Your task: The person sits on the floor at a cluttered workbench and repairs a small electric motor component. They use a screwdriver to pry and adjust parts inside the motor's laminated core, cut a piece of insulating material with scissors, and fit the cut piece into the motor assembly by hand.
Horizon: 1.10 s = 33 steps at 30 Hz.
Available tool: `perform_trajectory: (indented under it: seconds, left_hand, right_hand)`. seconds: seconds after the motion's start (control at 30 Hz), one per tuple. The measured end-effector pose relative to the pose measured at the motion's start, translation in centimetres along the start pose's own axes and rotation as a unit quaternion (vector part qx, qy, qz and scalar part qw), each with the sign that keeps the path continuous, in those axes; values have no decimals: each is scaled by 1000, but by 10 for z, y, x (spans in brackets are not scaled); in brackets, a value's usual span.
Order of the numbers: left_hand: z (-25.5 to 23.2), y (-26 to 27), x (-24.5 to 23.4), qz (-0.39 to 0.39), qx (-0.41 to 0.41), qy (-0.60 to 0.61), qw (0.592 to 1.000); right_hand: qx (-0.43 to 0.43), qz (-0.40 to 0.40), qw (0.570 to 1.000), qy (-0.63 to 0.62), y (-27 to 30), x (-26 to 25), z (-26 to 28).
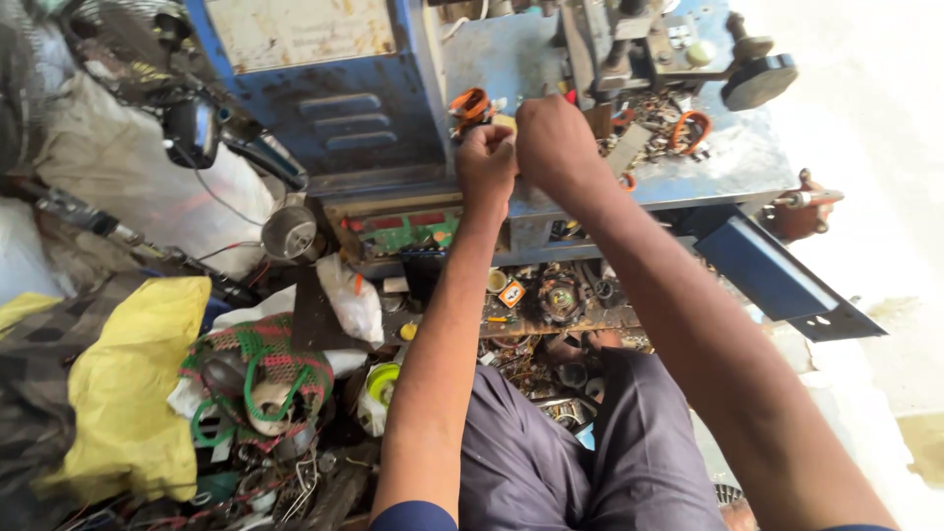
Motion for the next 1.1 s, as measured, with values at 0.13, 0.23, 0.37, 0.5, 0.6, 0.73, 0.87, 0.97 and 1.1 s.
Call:
perform_trajectory:
  seconds: [0.13,0.23,0.37,0.5,0.6,0.73,0.87,0.97,1.1]
  left_hand:
    - [-9,-4,13,-1,108,-49,993]
    - [-37,-7,37,29,159,20,987]
    - [-48,17,28,16,122,92,988]
    - [-74,62,17,68,101,93,988]
    - [-81,75,9,88,139,65,984]
    - [-121,87,1,10,278,-89,956]
    - [-179,138,8,-63,460,-255,848]
    - [-189,190,52,51,497,-244,831]
    - [-167,230,148,262,546,-359,710]
  right_hand:
    - [-27,-174,983,-59,78,-68,35]
    - [-26,-168,964,-206,151,-93,46]
    - [128,-53,928,-346,294,-42,31]
    - [402,123,794,-439,447,35,-1]
    - [423,70,710,-558,526,71,-28]
    - [456,61,688,-561,525,52,-56]
    - [440,-30,687,-577,480,10,-77]
    - [398,-70,696,-593,427,-20,-90]
    - [361,-77,698,-614,386,-25,-90]
Point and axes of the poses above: each hand's wrist, its own y-axis away from the middle knuckle, its own x-axis out of the palm, z = x × y, the point moved 5 cm from there along -y, towards the middle knuckle, and after that the axes turned 3 degrees about -z, right-handed, at the moved point
